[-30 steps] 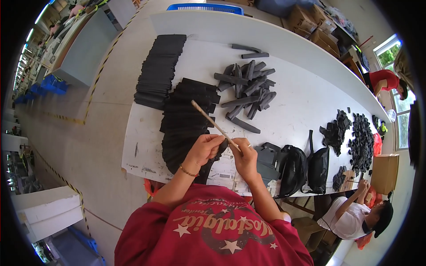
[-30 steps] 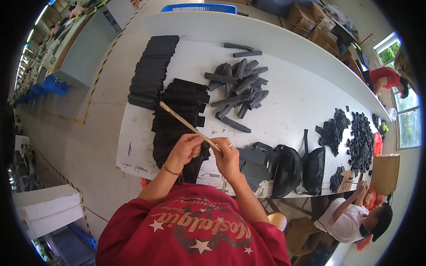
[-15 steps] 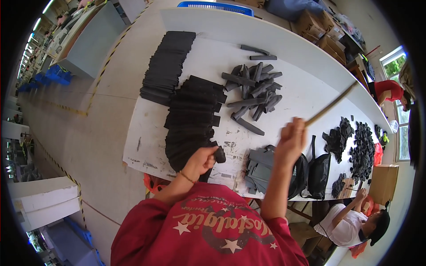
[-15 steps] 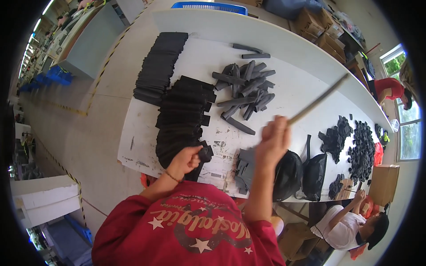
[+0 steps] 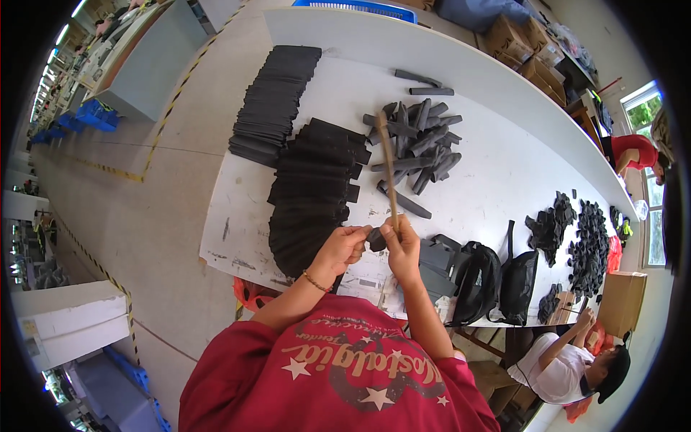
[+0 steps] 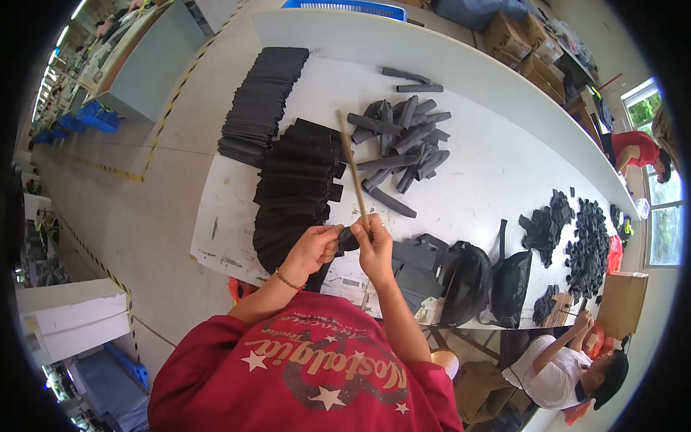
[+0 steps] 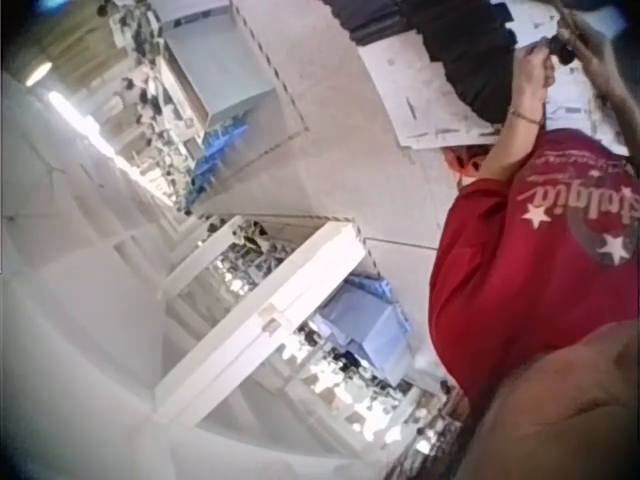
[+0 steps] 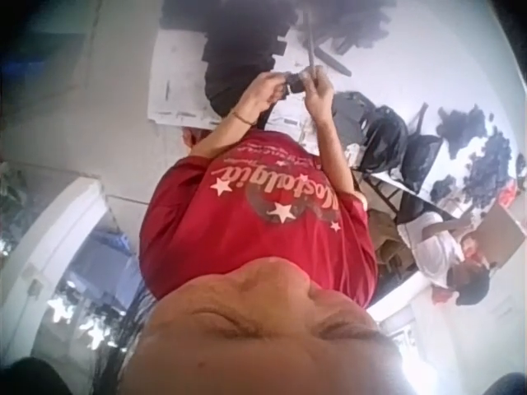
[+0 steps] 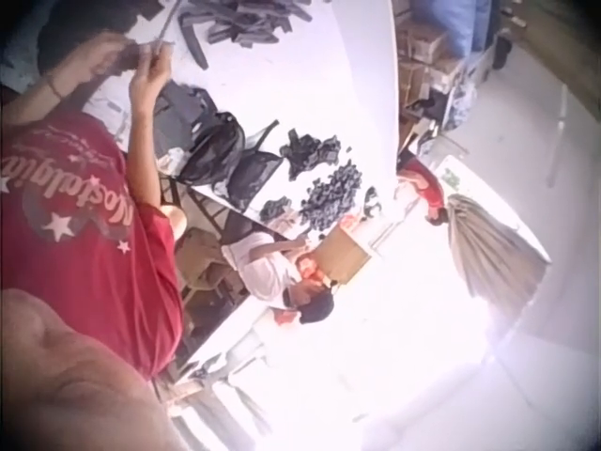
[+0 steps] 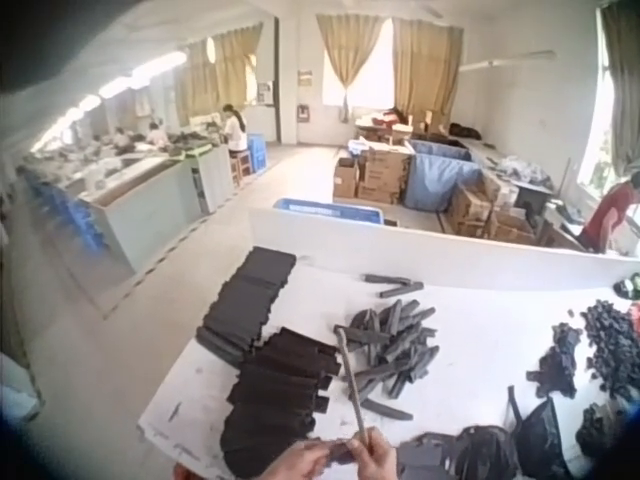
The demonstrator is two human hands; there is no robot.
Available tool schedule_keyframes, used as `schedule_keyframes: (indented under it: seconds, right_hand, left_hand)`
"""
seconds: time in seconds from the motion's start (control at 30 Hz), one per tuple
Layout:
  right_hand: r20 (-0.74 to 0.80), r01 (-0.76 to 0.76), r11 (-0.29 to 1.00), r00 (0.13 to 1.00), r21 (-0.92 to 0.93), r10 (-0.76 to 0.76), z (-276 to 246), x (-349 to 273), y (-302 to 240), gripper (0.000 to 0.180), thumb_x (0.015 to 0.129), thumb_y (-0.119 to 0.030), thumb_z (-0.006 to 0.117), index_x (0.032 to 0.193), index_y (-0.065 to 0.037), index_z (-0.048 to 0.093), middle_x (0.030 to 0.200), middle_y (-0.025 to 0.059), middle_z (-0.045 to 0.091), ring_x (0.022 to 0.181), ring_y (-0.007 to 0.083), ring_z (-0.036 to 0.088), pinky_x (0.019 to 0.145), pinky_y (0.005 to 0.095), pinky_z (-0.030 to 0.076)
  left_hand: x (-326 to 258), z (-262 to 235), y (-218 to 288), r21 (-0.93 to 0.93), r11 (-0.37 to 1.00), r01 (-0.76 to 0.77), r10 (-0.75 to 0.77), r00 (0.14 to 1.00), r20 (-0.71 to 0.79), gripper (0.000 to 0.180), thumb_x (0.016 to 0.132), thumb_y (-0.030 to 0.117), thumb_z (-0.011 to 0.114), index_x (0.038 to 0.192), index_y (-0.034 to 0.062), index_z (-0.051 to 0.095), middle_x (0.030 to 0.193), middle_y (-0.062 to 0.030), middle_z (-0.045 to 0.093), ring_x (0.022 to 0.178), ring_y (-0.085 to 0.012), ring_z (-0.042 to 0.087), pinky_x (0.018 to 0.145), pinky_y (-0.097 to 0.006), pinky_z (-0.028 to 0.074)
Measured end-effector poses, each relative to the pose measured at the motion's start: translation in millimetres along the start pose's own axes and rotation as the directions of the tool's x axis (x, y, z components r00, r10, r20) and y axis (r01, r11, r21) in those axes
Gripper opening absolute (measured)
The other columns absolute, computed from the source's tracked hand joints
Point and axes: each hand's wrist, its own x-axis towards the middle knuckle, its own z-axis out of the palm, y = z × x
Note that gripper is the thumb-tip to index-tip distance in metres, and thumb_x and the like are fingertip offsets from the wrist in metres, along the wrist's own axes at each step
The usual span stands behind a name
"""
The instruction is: Assembling black foam components using a wooden stick for alignment and pressing.
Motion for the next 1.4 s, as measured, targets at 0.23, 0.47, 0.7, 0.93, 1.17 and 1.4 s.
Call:
schedule_keyframes:
  seconds: [0.23,0.47,0.7,0.93,1.17,1.4]
  right_hand:
    - [-0.261,0.068,0.988,0.965,0.136,-0.030,7.9,24.4,-43.5,0.012,0.095,-0.015,0.055,0.088,-0.006,0.054,0.066,-0.0078,0.039,0.056,0.0015,0.032,0.049,0.0195,0.025]
    - [-0.273,0.035,0.996,0.962,0.085,-0.010,14.0,35.8,-50.9,0.015,0.094,-0.017,0.058,0.085,-0.005,0.054,0.062,-0.0082,0.039,0.055,0.0017,0.032,0.049,0.0199,0.025]
    - [-0.423,0.093,0.894,0.899,0.438,0.113,-63.2,78.8,-63.1,0.020,0.095,-0.025,0.057,0.087,-0.006,0.059,0.059,-0.0083,0.040,0.048,0.0017,0.031,0.043,0.0199,0.022]
    - [-0.231,-0.068,0.920,0.959,0.387,0.168,-40.8,66.0,-56.2,0.017,0.094,-0.023,0.058,0.088,-0.007,0.059,0.059,-0.0071,0.040,0.046,0.0021,0.031,0.041,0.0189,0.022]
    - [-0.510,0.151,0.933,0.860,0.327,0.039,-45.8,81.4,-67.3,0.021,0.096,-0.026,0.055,0.087,-0.008,0.059,0.054,-0.0089,0.035,0.043,0.0017,0.029,0.039,0.0199,0.022]
    - [-0.012,-0.150,0.912,0.986,0.383,0.167,-57.0,63.7,-72.1,0.018,0.096,-0.022,0.055,0.092,-0.006,0.062,0.056,-0.0104,0.035,0.045,-0.0001,0.026,0.041,0.0189,0.018]
  left_hand:
    - [-14.0,25.3,7.5,-0.226,0.970,0.093,-0.065,0.989,0.132,0.020,0.097,0.020,0.052,0.078,0.0121,0.051,0.054,0.0086,0.030,0.043,-0.0021,0.025,0.036,-0.018,0.019]
    - [-16.5,16.9,-3.9,-0.313,0.913,0.261,-0.192,0.953,0.234,0.024,0.097,0.026,0.050,0.076,0.0130,0.048,0.055,0.0085,0.028,0.044,-0.0033,0.026,0.036,-0.018,0.019]
    - [-43.4,-37.2,-59.3,-0.072,0.853,0.517,-0.493,0.842,0.219,0.031,0.098,0.027,0.048,0.072,0.0100,0.048,0.055,0.0084,0.029,0.043,-0.0031,0.023,0.039,-0.019,0.018]
    - [-8.6,25.8,8.2,0.557,0.502,-0.662,0.726,0.672,0.144,0.051,0.089,0.027,0.065,0.129,0.0037,0.044,0.103,-0.0081,0.053,0.081,-0.0099,0.051,0.065,-0.024,0.043]
    - [-20.9,58.7,-45.0,0.583,0.794,-0.169,0.026,0.969,0.245,0.031,0.101,0.030,0.043,0.090,0.0044,0.057,0.064,0.0009,0.048,0.049,-0.0076,0.049,0.046,-0.023,0.040]
    - [-7.1,35.6,4.3,0.454,0.642,-0.617,0.645,0.756,0.116,0.026,0.097,0.020,0.052,0.111,-0.0009,0.058,0.086,-0.0052,0.063,0.076,-0.0083,0.058,0.069,-0.024,0.047]
